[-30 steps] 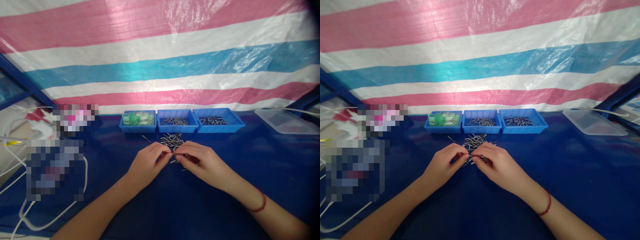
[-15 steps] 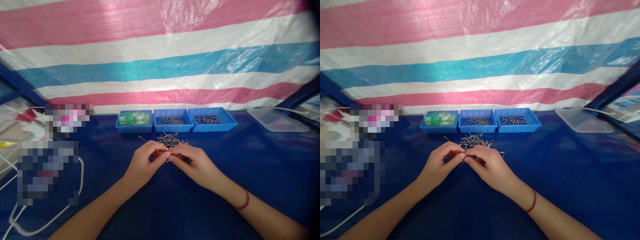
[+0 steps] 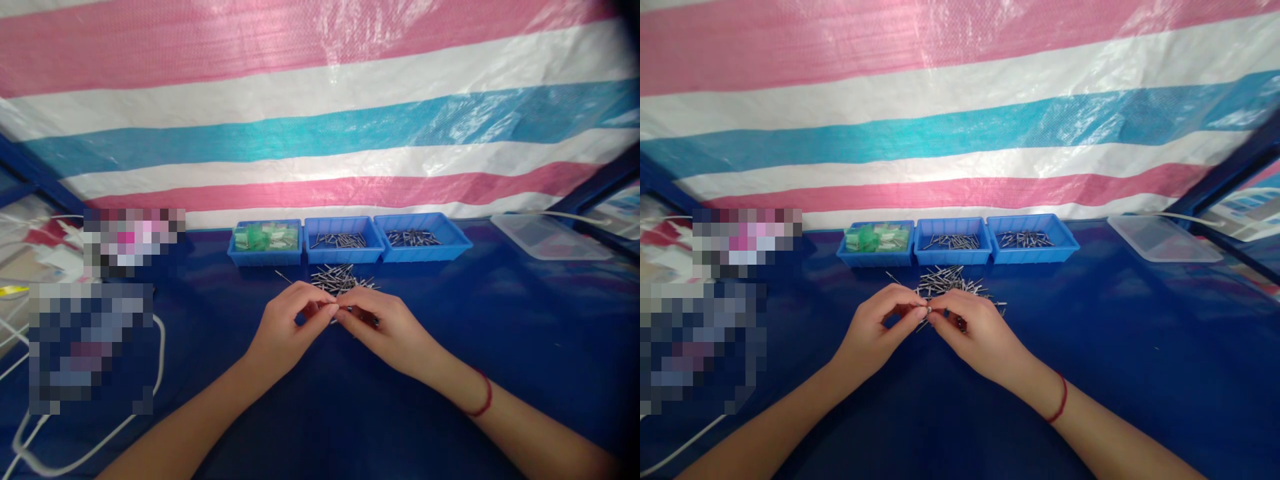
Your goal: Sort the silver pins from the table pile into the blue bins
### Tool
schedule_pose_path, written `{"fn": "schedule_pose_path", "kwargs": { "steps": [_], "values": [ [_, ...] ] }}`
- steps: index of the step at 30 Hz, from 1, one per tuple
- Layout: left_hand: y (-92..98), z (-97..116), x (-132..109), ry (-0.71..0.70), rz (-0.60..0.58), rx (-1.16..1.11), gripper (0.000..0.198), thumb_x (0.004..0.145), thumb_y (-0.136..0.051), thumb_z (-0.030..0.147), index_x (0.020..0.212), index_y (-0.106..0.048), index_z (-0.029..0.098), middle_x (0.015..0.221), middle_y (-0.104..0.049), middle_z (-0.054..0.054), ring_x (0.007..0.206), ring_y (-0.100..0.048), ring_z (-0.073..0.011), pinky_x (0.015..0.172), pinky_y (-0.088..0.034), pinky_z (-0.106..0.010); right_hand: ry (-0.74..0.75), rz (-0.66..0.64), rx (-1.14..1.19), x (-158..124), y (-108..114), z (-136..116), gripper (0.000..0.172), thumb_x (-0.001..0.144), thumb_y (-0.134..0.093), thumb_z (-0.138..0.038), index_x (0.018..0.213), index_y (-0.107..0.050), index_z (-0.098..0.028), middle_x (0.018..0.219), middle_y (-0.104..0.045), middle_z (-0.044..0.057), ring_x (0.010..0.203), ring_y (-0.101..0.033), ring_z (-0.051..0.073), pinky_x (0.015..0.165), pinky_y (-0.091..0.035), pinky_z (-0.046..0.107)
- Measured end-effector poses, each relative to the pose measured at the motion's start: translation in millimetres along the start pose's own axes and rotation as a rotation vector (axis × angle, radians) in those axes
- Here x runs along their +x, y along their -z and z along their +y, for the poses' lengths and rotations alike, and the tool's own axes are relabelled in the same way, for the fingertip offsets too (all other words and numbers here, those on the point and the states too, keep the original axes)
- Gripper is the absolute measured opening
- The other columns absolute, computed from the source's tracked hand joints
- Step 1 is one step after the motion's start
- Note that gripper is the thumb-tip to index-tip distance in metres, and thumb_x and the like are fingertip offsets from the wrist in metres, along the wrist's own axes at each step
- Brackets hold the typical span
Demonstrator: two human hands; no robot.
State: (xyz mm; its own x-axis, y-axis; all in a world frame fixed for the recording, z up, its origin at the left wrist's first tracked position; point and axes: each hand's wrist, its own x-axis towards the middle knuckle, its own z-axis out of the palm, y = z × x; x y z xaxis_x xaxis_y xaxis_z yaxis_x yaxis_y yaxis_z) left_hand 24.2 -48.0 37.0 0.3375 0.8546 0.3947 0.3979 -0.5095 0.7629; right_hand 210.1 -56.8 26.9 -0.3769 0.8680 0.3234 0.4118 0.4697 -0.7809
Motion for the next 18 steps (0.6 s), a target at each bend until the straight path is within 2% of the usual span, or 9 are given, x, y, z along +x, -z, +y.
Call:
{"fn": "schedule_pose_path", "kwargs": {
  "steps": [5, 11, 18],
  "values": [
    [0.4, 1.6, 1.2, -0.038, 0.0, 0.019, 0.006, 0.086, -0.061, 0.019, 0.086, -0.067, 0.017, 0.081, -0.065, -0.003, 0.071, -0.061, -0.012, 0.064, -0.049, -0.022, -0.017, 0.04, 0.014, -0.5, -0.9, 2.1, 0.013, 0.089, -0.056, -0.024, 0.09, -0.068, -0.02, 0.083, -0.068, 0.004, 0.066, -0.058, 0.014, 0.057, -0.044, 0.025],
    [0.6, 0.9, 0.7, -0.084, 0.017, 0.034, 0.007, 0.085, -0.061, 0.015, 0.088, -0.067, 0.016, 0.081, -0.064, -0.002, 0.068, -0.06, -0.0102, 0.063, -0.049, -0.02, -0.065, 0.109, 0.032, -0.1, -0.4, 5.1, 0.01, 0.086, -0.06, -0.025, 0.088, -0.069, -0.02, 0.079, -0.067, 0.003, 0.058, -0.054, 0.012, 0.054, -0.041, 0.024],
    [4.0, -5.7, 2.1, -0.108, 0.004, 0.037, 0.009, 0.087, -0.06, 0.016, 0.092, -0.067, 0.017, 0.092, -0.061, -0.003, 0.072, -0.06, -0.0089, 0.064, -0.05, -0.019, -0.146, 0.189, 0.137, -0.6, 4.1, 2.3, 0.015, 0.082, -0.065, -0.031, 0.087, -0.068, -0.018, 0.081, -0.067, 0.005, 0.055, -0.051, 0.011, 0.05, -0.04, 0.026]
  ]
}}
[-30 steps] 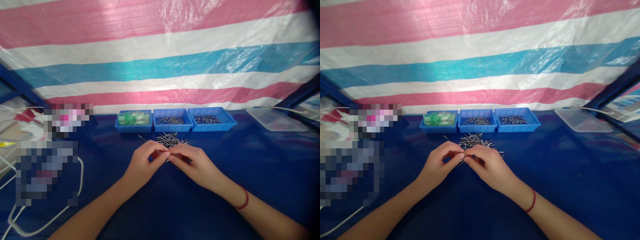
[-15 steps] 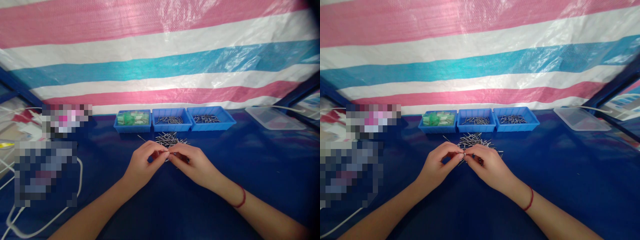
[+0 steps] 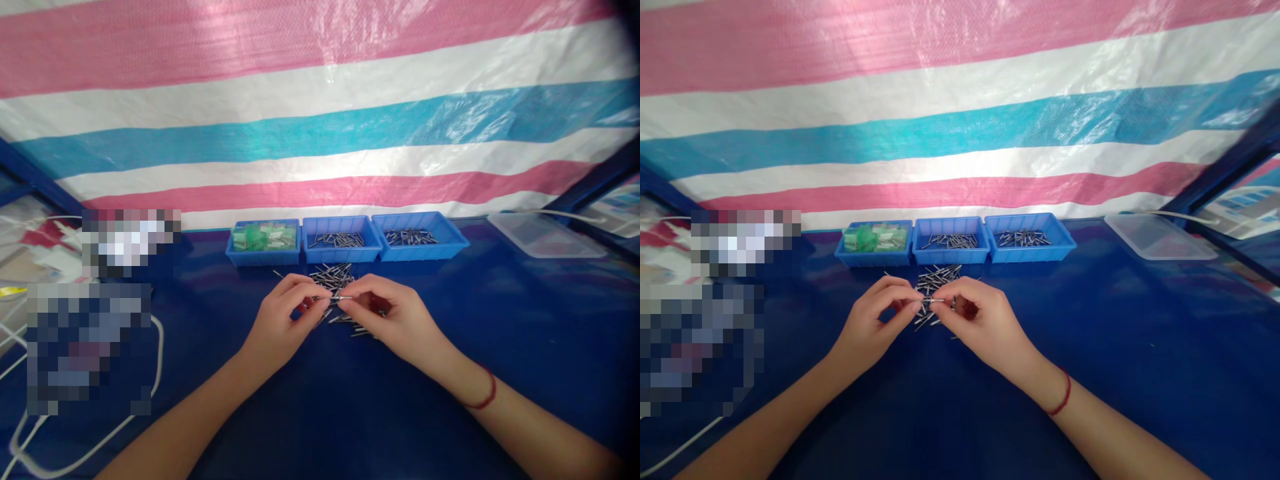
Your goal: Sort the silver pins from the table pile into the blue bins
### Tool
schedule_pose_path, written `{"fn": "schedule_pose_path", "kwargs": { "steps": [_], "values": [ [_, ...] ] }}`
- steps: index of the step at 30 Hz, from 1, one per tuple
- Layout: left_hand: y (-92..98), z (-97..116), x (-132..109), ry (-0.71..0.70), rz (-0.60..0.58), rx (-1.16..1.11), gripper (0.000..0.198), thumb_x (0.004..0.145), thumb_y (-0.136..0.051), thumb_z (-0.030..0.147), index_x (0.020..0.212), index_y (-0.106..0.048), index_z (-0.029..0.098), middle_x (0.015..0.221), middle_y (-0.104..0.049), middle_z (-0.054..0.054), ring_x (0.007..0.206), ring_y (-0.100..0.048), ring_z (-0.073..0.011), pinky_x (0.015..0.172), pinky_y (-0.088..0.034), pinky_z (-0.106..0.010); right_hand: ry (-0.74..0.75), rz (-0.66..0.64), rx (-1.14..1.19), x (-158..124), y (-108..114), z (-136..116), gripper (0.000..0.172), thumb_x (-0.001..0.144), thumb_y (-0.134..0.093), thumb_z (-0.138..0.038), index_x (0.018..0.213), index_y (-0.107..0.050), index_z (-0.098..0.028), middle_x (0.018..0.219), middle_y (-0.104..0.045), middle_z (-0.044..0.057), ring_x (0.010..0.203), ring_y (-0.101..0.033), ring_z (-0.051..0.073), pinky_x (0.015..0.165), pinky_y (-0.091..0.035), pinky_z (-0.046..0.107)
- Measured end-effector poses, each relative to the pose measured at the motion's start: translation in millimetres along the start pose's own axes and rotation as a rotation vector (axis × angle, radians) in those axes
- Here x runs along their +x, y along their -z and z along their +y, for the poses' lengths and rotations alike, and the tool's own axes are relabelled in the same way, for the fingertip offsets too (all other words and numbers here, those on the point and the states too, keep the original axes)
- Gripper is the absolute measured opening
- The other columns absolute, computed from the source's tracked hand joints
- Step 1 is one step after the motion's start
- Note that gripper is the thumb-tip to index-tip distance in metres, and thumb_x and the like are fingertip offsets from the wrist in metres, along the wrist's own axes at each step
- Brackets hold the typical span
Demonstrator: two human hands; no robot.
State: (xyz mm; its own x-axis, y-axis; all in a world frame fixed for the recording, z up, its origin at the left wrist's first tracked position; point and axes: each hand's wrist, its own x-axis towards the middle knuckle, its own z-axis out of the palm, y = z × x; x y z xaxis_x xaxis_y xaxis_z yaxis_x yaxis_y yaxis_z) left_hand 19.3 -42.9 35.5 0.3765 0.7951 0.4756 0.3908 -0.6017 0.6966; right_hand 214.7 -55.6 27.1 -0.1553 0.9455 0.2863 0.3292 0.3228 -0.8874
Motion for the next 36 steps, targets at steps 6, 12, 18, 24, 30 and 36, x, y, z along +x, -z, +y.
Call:
{"fn": "schedule_pose_path", "kwargs": {
  "steps": [6, 12, 18, 24, 30, 36],
  "values": [
    [-0.1, -4, 0, 0.03, -0.076, 0.104, 0.013, 0.088, -0.059, 0.023, 0.1, -0.064, 0.018, 0.098, -0.062, -0.005, 0.084, -0.061, -0.0143, 0.076, -0.052, -0.027, -0.005, 0.007, 0.046, 2, 0, -1, 0.019, 0.084, -0.062, -0.035, 0.075, -0.065, -0.018, 0.071, -0.063, 0.003, 0.06, -0.051, 0.013, 0.053, -0.039, 0.026],
    [7.9, -15, 4, -0.073, -0.214, 0.361, 0.019, 0.091, -0.055, 0.026, 0.106, -0.066, 0.02, 0.109, -0.063, -0.008, 0.104, -0.056, -0.0216, 0.094, -0.044, -0.038, -0.266, 0.551, 0.264, 27, 35, 29, 0.027, 0.076, -0.07, -0.043, 0.07, -0.064, -0.018, 0.059, -0.048, -0.003, 0.045, -0.036, 0.006, 0.039, -0.026, 0.022],
    [16.2, -25, 4, -0.159, -0.407, 0.498, 0.024, 0.091, -0.055, 0.036, 0.106, -0.067, 0.02, 0.113, -0.063, -0.008, 0.11, -0.053, -0.0249, 0.095, -0.042, -0.041, -0.531, 0.67, 0.63, 42, 73, 48, 0.028, 0.076, -0.07, -0.044, 0.084, -0.064, -0.017, 0.054, -0.037, -0.007, 0.037, -0.023, 0.003, 0.033, -0.017, 0.023],
    [11.8, -27, 1, -0.143, -0.498, 0.51, 0.027, 0.089, -0.06, 0.036, 0.111, -0.064, 0.021, 0.115, -0.062, -0.007, 0.109, -0.055, -0.0234, 0.093, -0.044, -0.039, -0.578, 0.554, 0.717, 38, 60, 38, 0.014, 0.08, -0.061, -0.029, 0.075, -0.063, -0.016, 0.053, -0.038, -0.007, 0.035, -0.024, 0.002, 0.031, -0.018, 0.018],
    [9.4, -27, 1, -0.156, -0.5, 0.519, 0.016, 0.093, -0.054, 0.026, 0.103, -0.064, 0.019, 0.111, -0.063, -0.006, 0.1, -0.059, -0.0192, 0.089, -0.047, -0.034, -0.584, 0.431, 0.746, 33, 46, 29, 0.012, 0.075, -0.063, -0.026, 0.069, -0.063, -0.015, 0.054, -0.041, -0.007, 0.036, -0.025, 0.002, 0.032, -0.02, 0.016],
    [8.6, -22, 2, -0.152, -0.502, 0.501, 0.015, 0.095, -0.048, 0.02, 0.095, -0.063, 0.018, 0.104, -0.064, -0.005, 0.095, -0.06, -0.016, 0.086, -0.049, -0.028, -0.585, 0.364, 0.743, 30, 41, 30, 0.014, 0.073, -0.065, -0.029, 0.071, -0.063, -0.015, 0.055, -0.042, -0.006, 0.038, -0.028, 0.002, 0.032, -0.021, 0.016]
  ]
}}
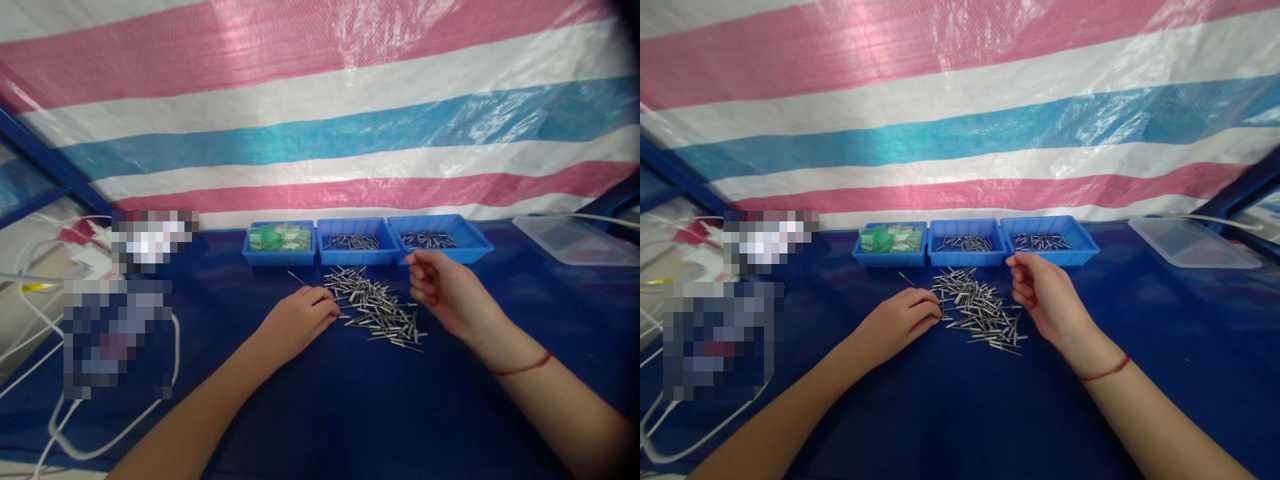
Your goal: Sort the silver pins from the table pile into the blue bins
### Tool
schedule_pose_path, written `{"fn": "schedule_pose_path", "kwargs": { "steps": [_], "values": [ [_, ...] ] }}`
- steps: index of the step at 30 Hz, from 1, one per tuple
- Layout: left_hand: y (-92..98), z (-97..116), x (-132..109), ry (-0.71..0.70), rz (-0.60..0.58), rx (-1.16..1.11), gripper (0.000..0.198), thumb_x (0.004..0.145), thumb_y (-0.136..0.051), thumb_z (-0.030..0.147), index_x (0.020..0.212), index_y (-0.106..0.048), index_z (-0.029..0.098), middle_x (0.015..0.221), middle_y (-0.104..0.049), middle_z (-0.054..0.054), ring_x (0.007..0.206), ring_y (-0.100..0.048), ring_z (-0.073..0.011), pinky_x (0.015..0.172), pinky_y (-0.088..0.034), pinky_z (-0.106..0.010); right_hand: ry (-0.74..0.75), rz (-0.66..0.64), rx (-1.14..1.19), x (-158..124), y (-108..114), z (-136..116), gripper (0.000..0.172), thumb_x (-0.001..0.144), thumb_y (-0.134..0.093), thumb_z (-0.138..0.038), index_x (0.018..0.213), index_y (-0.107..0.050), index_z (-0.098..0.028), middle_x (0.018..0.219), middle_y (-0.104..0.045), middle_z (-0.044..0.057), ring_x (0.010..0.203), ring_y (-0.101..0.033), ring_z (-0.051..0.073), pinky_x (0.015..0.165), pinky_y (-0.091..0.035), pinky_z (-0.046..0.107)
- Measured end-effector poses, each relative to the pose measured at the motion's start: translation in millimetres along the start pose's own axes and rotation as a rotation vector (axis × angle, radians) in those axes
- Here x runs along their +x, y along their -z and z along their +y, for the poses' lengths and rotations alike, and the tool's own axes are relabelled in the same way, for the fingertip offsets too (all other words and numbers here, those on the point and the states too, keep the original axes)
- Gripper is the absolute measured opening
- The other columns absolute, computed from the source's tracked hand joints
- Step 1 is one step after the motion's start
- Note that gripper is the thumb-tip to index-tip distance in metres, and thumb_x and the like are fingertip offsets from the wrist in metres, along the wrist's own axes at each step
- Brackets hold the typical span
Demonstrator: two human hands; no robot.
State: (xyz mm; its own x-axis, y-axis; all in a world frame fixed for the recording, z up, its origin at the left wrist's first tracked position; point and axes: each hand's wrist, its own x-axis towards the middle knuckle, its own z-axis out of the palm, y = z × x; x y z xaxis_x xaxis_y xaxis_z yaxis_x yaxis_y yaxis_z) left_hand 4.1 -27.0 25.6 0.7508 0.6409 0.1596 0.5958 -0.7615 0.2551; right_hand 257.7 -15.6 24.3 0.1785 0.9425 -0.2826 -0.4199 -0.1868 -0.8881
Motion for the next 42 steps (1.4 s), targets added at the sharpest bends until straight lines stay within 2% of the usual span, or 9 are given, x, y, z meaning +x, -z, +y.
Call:
{"fn": "schedule_pose_path", "kwargs": {
  "steps": [9, 14, 17, 21, 29, 33, 35, 38, 42],
  "values": [
    [0.3, 0, 1, 0.006, 0.043, -0.053, 0.021, 0.094, -0.045, 0.014, 0.103, -0.064, 0.017, 0.105, -0.064, -0.007, 0.097, -0.062, -0.017, 0.087, -0.05, -0.029, -0.01, -0.044, -0.035, -5, -5, 6, 0.015, 0.074, -0.065, -0.03, 0.071, -0.063, -0.015, 0.056, -0.043, -0.005, 0.041, -0.029, 0.004, 0.033, -0.024, 0.017],
    [0.2, 0, -1, 0.093, 0.066, 0.006, 0.027, 0.089, -0.058, 0.022, 0.115, -0.059, 0.016, 0.111, -0.062, -0.009, 0.1, -0.061, -0.0213, 0.09, -0.05, -0.035, -0.009, -0.055, -0.047, -8, -8, 7, 0.016, 0.074, -0.066, -0.031, 0.069, -0.063, -0.015, 0.056, -0.042, -0.005, 0.042, -0.029, 0.004, 0.034, -0.024, 0.016],
    [1.4, 0, -1, 0.166, 0.05, 0.063, 0.026, 0.088, -0.061, 0.027, 0.11, -0.061, 0.014, 0.104, -0.064, -0.009, 0.093, -0.062, -0.0227, 0.085, -0.051, -0.037, -0.012, -0.065, -0.058, -9, -9, 8, 0.017, 0.073, -0.067, -0.031, 0.068, -0.063, -0.015, 0.056, -0.042, -0.005, 0.043, -0.03, 0.005, 0.034, -0.024, 0.016],
    [2.7, -1, 0, 0.174, 0.001, 0.066, 0.017, 0.092, -0.054, 0.024, 0.101, -0.064, 0.014, 0.096, -0.066, -0.007, 0.085, -0.063, -0.02, 0.08, -0.052, -0.033, -0.025, -0.08, -0.065, -10, -10, 11, 0.017, 0.074, -0.067, -0.031, 0.069, -0.063, -0.015, 0.056, -0.042, -0.005, 0.043, -0.03, 0.004, 0.035, -0.024, 0.016],
    [0.2, -4, -1, 0.186, 0.085, 0.026, 0.019, 0.094, -0.049, 0.018, 0.104, -0.064, 0.015, 0.097, -0.067, -0.007, 0.088, -0.065, -0.0187, 0.082, -0.053, -0.031, -0.006, -0.095, -0.109, -11, -12, 12, 0.018, 0.074, -0.065, -0.033, 0.069, -0.063, -0.016, 0.056, -0.041, -0.006, 0.042, -0.031, 0.005, 0.036, -0.023, 0.018],
    [1.8, -5, -2, 0.179, 0.265, -0.004, 0.02, 0.094, -0.047, 0.019, 0.107, -0.062, 0.016, 0.099, -0.067, -0.007, 0.089, -0.065, -0.0178, 0.082, -0.053, -0.031, 0.202, -0.09, -0.375, -18, -16, 14, 0.022, 0.079, -0.061, -0.036, 0.068, -0.064, -0.017, 0.055, -0.044, -0.003, 0.045, -0.035, 0.007, 0.039, -0.026, 0.02],
    [3.6, -2, -2, 0.163, 0.356, -0.059, 0.019, 0.094, -0.048, 0.02, 0.107, -0.061, 0.017, 0.101, -0.067, -0.007, 0.092, -0.065, -0.0173, 0.085, -0.052, -0.031, 0.399, -0.179, -0.611, -25, -20, 17, 0.019, 0.082, -0.06, -0.035, 0.075, -0.068, -0.018, 0.064, -0.055, 0.001, 0.051, -0.044, 0.01, 0.044, -0.035, 0.022],
    [7.0, 7, -1, 0.125, 0.434, -0.159, 0.017, 0.093, -0.051, 0.02, 0.107, -0.061, 0.019, 0.1, -0.067, -0.005, 0.093, -0.065, -0.0153, 0.086, -0.052, -0.027, 0.701, -0.371, -0.905, -40, -25, 24, 0.021, 0.086, -0.059, -0.028, 0.103, -0.068, -0.022, 0.097, -0.064, 0.008, 0.066, -0.057, 0.015, 0.057, -0.047, 0.028],
    [11.5, 23, -1, 0.083, 0.468, -0.266, 0.016, 0.09, -0.054, 0.017, 0.104, -0.062, 0.019, 0.097, -0.069, -0.004, 0.088, -0.066, -0.0131, 0.083, -0.053, -0.024, 0.886, -0.501, -1.003, -53, -30, 33, 0.024, 0.09, -0.052, -0.02, 0.11, -0.064, -0.023, 0.106, -0.063, 0.01, 0.089, -0.062, 0.02, 0.074, -0.052, 0.033]
  ]
}}
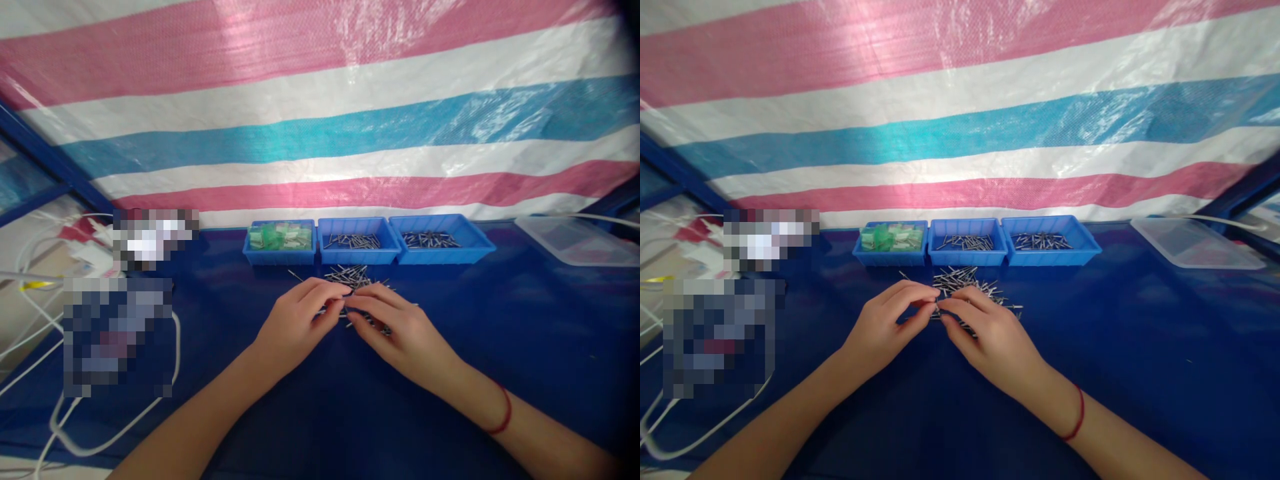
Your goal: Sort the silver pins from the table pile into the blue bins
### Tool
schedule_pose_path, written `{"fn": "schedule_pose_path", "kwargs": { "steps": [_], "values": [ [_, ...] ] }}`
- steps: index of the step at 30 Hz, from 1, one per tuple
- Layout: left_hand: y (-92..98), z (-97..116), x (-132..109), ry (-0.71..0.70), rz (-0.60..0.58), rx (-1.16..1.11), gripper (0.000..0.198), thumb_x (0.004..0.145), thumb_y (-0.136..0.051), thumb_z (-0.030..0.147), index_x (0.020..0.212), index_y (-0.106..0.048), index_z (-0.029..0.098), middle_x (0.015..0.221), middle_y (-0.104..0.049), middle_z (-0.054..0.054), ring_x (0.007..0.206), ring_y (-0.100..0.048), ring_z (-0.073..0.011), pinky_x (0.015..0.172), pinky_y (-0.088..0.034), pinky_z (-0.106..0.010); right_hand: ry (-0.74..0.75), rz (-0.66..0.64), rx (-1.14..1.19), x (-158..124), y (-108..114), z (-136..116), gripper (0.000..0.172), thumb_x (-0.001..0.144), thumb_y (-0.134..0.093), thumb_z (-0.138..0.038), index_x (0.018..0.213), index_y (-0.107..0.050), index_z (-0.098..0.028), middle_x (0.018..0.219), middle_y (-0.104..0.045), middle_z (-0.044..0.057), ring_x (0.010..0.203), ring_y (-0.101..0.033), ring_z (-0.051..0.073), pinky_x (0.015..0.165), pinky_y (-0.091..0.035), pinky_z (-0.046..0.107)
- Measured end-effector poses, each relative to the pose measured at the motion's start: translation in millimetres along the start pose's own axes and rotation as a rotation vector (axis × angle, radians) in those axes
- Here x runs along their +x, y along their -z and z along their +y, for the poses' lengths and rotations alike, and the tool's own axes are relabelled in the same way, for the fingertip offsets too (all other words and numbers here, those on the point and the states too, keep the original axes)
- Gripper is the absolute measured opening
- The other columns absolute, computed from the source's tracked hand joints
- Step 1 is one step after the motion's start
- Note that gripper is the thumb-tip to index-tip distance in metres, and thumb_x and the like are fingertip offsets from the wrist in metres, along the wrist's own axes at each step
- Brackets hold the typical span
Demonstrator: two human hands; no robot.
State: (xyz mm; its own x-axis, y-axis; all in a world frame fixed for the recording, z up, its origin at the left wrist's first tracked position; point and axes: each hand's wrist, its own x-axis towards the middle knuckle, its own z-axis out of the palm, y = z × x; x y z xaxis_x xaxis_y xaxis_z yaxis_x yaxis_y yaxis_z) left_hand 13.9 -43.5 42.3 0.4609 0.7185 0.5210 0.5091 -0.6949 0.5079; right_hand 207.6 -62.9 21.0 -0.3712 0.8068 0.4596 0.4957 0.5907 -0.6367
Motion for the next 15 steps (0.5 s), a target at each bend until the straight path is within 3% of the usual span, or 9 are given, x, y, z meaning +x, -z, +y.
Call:
{"fn": "schedule_pose_path", "kwargs": {
  "steps": [9, 15],
  "values": [
    [-6.1, 9.5, -3.2, 0.253, 0.017, -0.286, 0.026, 0.085, -0.061, 0.02, 0.111, -0.06, 0.021, 0.093, -0.071, -0.001, 0.078, -0.068, -0.0125, 0.074, -0.057, -0.024, -0.003, 0.009, 0.117, 1.6, -3.8, -3.1, 0.013, 0.091, -0.053, -0.022, 0.093, -0.066, -0.021, 0.089, -0.065, 0.007, 0.073, -0.06, 0.015, 0.064, -0.05, 0.028],
    [-4.5, 9.5, 0.3, 0.226, 0.004, -0.25, 0.007, 0.083, -0.065, 0.02, 0.09, -0.065, 0.019, 0.085, -0.069, -0.001, 0.073, -0.065, -0.0112, 0.068, -0.054, -0.021, 0.009, 0.018, 0.12, 1.4, -1.7, -3.7, 0.013, 0.092, -0.052, -0.023, 0.094, -0.065, -0.021, 0.089, -0.065, 0.006, 0.074, -0.06, 0.015, 0.066, -0.05, 0.028]
  ]
}}
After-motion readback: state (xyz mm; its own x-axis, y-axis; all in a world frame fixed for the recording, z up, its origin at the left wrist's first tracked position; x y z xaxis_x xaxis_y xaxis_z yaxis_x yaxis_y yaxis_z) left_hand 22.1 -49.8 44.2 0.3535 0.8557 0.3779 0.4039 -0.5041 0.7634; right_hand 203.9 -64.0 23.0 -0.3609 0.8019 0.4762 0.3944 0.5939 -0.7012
